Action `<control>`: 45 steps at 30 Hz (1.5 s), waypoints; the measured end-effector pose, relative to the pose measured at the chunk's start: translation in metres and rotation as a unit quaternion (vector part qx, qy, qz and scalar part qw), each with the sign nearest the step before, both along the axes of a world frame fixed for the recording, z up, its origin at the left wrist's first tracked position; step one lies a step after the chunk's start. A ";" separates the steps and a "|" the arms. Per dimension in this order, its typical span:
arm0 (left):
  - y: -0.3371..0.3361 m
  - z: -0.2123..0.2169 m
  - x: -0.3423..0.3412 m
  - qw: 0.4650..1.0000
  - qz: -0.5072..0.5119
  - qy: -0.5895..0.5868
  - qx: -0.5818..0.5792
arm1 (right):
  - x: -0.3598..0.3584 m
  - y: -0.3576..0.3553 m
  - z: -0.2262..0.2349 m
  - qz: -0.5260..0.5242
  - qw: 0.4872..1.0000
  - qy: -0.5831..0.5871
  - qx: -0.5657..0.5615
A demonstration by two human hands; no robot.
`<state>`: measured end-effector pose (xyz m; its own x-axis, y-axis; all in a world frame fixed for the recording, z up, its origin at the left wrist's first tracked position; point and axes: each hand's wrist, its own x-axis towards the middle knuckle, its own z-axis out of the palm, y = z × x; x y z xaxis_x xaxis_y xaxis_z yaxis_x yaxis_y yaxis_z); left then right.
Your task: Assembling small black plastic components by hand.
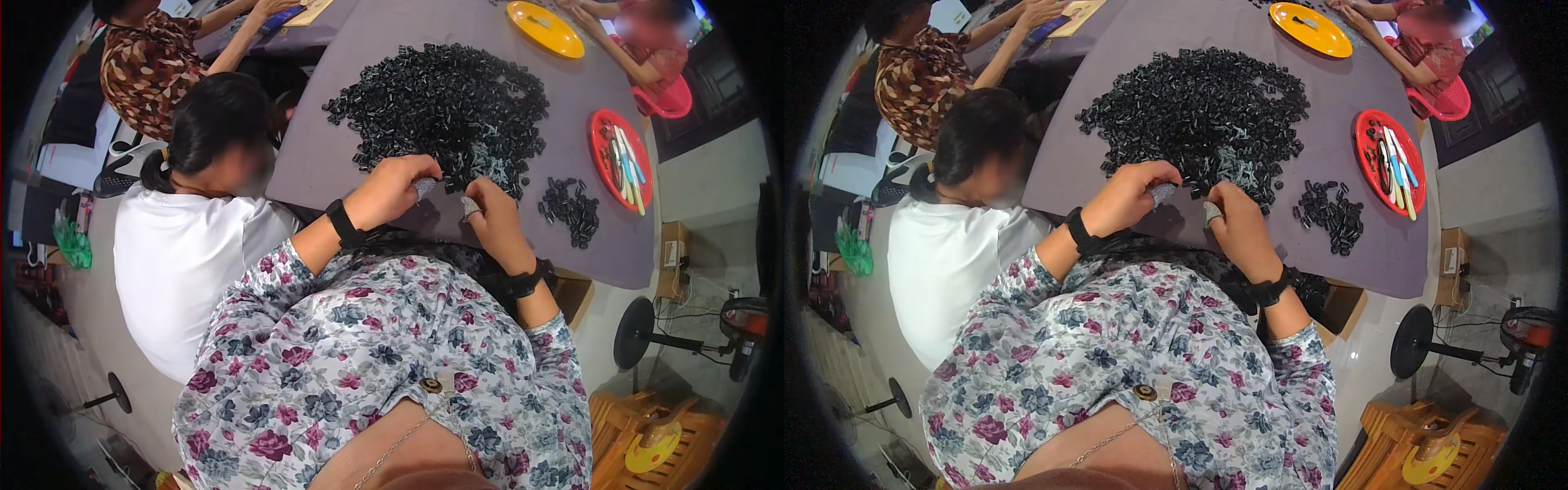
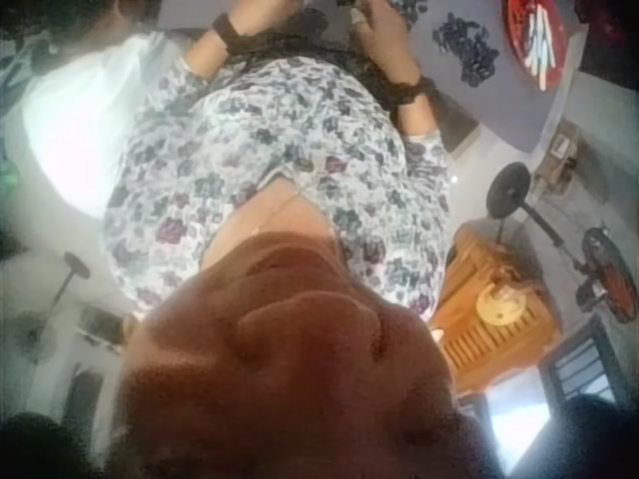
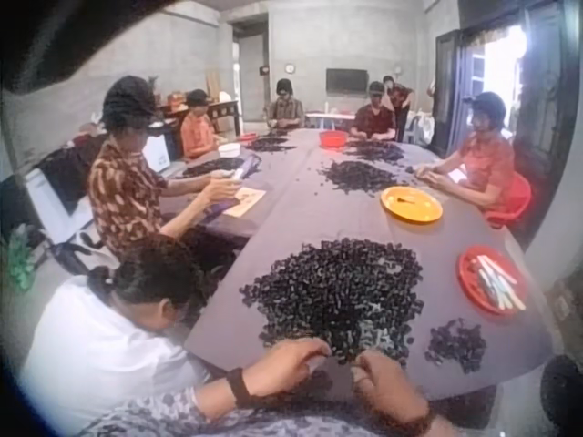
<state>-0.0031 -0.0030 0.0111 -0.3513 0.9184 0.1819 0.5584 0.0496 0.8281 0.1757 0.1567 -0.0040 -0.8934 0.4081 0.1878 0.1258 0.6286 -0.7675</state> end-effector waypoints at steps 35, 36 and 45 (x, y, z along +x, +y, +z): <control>0.004 -0.004 0.003 0.892 -0.024 -0.451 0.002 | -0.014 0.002 0.017 0.019 0.953 0.081 -0.290; 0.004 -0.005 0.001 0.892 -0.026 -0.452 0.003 | -0.014 0.004 0.018 0.016 0.955 0.079 -0.284; 0.006 -0.009 0.003 0.908 -0.053 -0.415 -0.007 | -0.013 -0.002 0.023 0.038 0.951 0.076 -0.296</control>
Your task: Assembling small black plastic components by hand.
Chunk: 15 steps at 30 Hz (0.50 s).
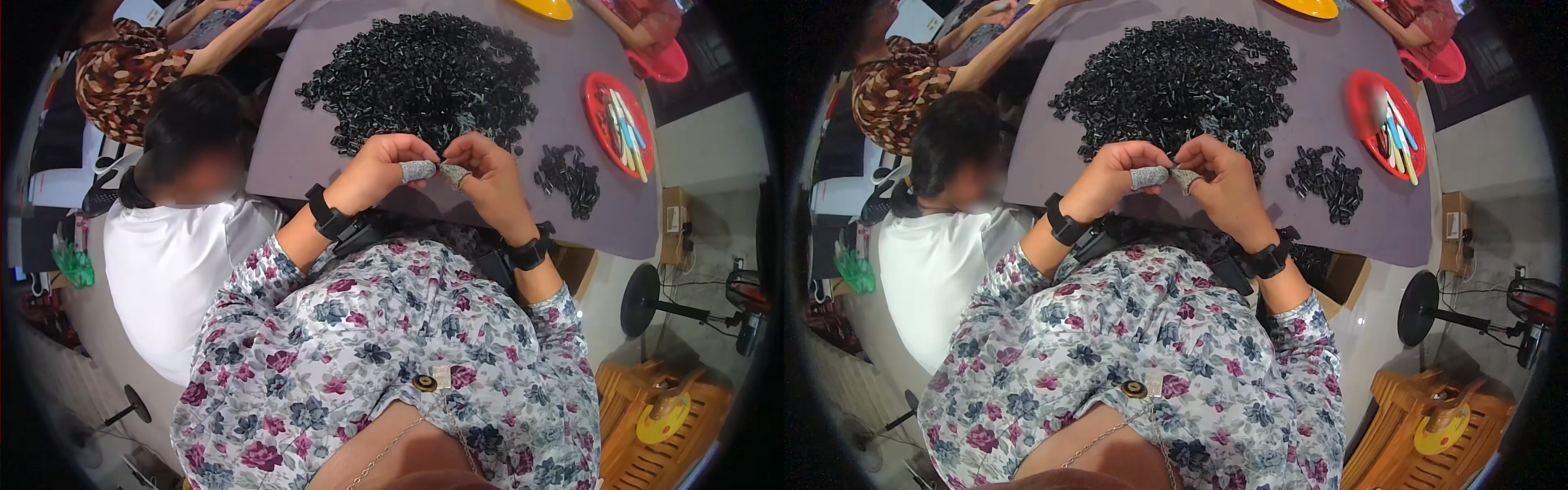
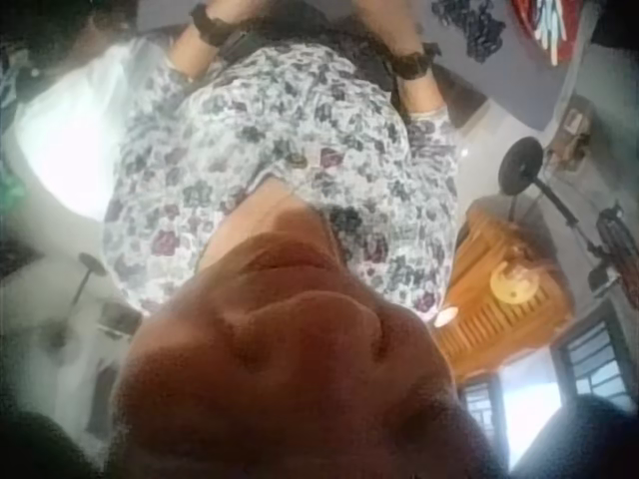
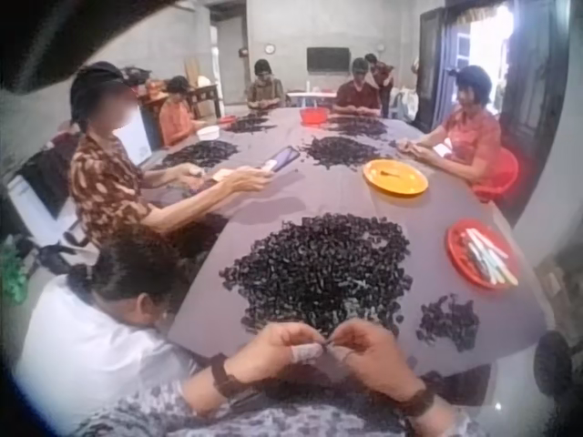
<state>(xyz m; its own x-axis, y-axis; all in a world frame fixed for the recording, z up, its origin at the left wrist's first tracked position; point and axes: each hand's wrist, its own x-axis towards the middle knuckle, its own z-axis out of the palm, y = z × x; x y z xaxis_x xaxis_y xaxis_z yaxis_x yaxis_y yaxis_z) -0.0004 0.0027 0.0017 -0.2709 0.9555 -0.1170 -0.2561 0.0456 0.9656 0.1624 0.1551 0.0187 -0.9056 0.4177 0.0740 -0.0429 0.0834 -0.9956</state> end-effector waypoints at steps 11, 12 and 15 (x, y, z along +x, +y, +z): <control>0.001 -0.006 0.007 0.990 0.001 0.143 0.004 | 0.002 -0.001 0.000 0.024 0.994 -0.033 0.100; 0.002 -0.008 0.007 0.990 0.000 0.140 0.003 | 0.002 -0.001 0.000 0.027 0.995 -0.039 0.093; 0.001 -0.010 0.004 0.996 0.003 0.092 0.003 | -0.001 0.001 -0.002 0.032 0.997 -0.034 0.068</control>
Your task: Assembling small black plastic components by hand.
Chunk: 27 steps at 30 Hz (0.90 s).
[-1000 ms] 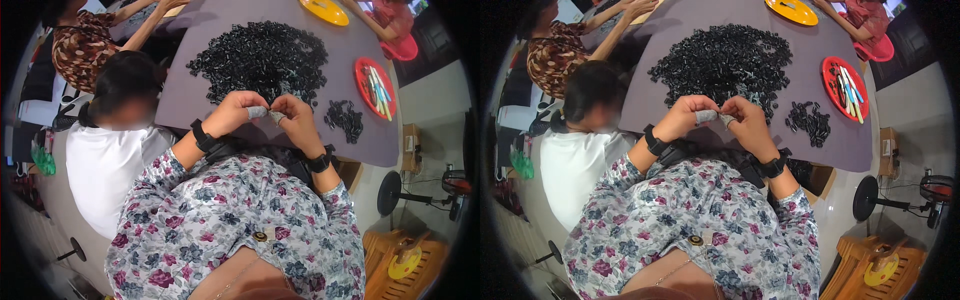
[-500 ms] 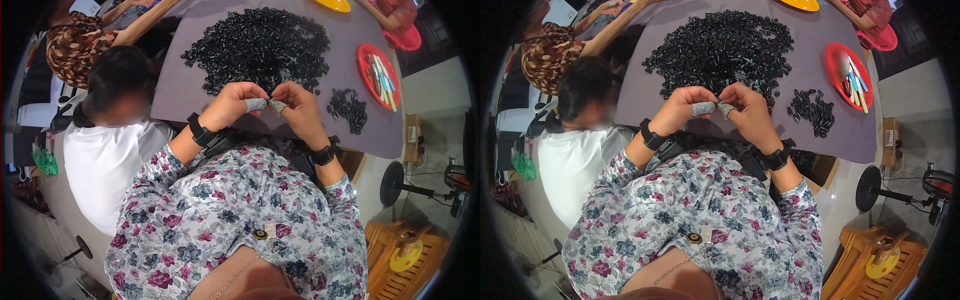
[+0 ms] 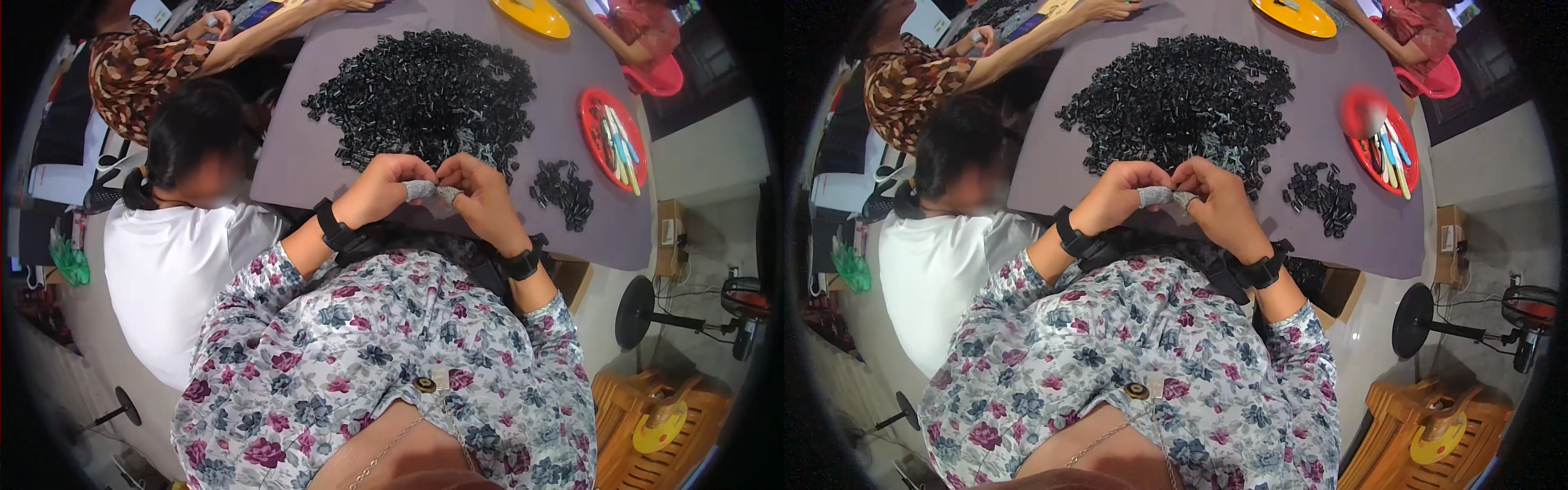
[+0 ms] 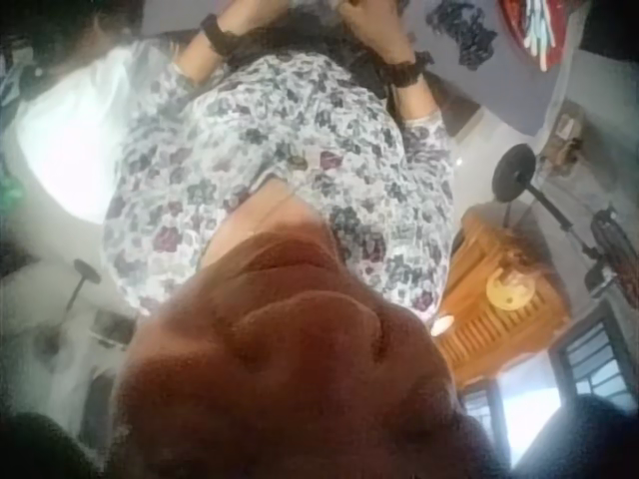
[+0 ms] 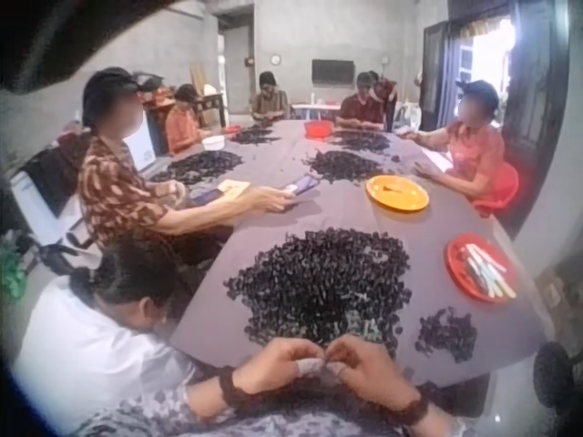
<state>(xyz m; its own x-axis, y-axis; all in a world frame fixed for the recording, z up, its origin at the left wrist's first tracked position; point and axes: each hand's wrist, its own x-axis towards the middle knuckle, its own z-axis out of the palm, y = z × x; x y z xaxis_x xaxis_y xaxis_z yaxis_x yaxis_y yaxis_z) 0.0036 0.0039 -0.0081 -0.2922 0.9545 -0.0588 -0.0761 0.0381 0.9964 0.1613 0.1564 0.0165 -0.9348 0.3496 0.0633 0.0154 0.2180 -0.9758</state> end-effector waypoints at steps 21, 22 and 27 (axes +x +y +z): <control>-0.015 -0.002 -0.025 0.990 0.107 -0.090 0.016 | 0.009 0.033 0.006 -0.075 0.987 -0.004 0.143; -0.017 -0.004 -0.030 0.988 0.111 -0.103 0.019 | 0.010 0.036 0.006 -0.063 0.982 -0.010 0.180; -0.018 -0.012 -0.027 0.982 0.142 -0.123 0.013 | -0.011 0.027 -0.003 0.005 0.927 0.029 0.375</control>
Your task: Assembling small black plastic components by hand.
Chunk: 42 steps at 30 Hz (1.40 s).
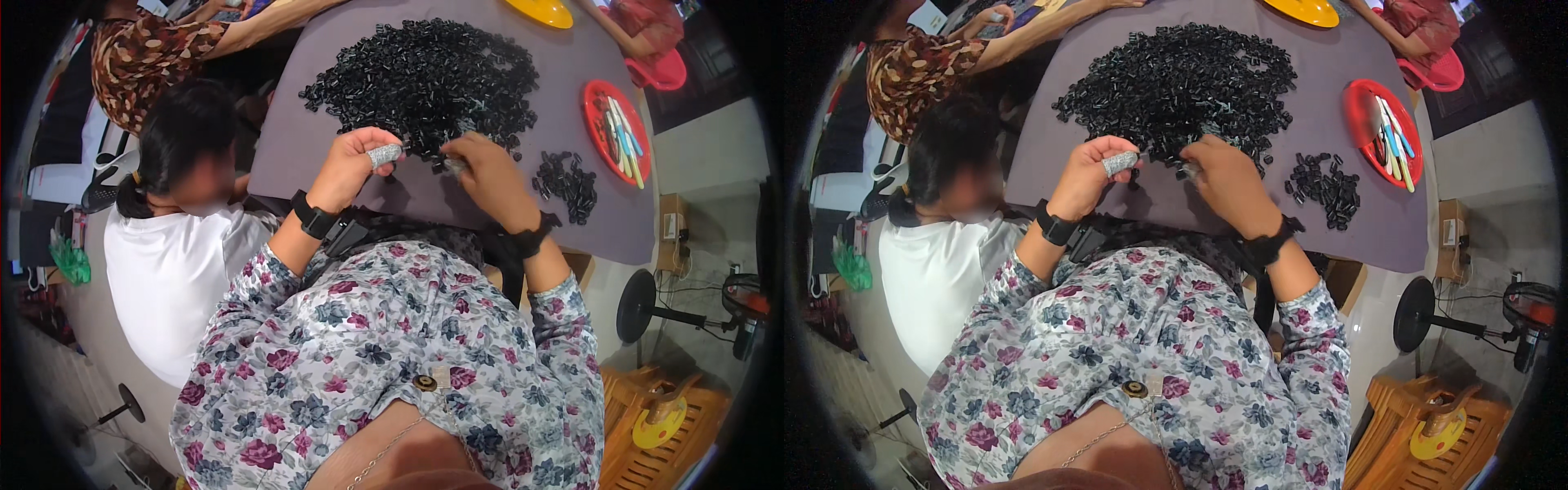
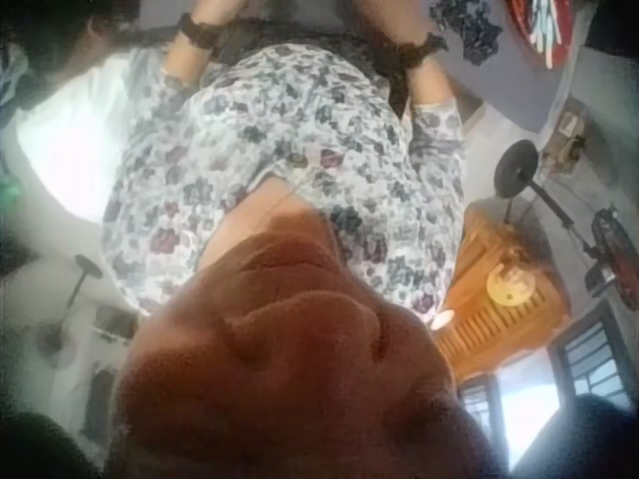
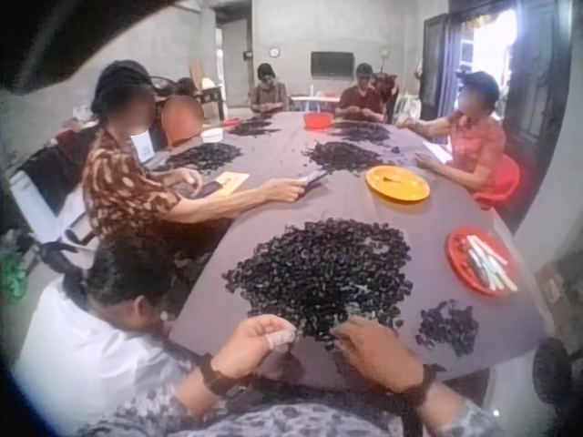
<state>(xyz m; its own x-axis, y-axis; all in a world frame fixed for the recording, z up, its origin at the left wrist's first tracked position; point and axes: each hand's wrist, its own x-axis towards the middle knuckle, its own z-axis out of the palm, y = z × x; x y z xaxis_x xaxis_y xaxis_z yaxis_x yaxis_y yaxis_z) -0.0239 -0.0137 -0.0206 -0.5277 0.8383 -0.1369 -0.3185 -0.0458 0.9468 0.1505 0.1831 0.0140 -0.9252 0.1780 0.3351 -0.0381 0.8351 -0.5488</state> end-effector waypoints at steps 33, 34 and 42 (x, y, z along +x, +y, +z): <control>-0.004 -0.009 0.001 0.998 0.064 -0.020 -0.004 | -0.043 -0.024 -0.002 0.027 0.998 -0.052 0.020; -0.004 -0.009 0.000 0.998 0.062 -0.021 -0.005 | -0.040 -0.023 0.001 0.023 0.998 -0.053 0.007; -0.003 -0.003 0.002 0.997 0.073 -0.015 -0.035 | -0.016 -0.012 0.005 -0.008 0.995 -0.093 -0.037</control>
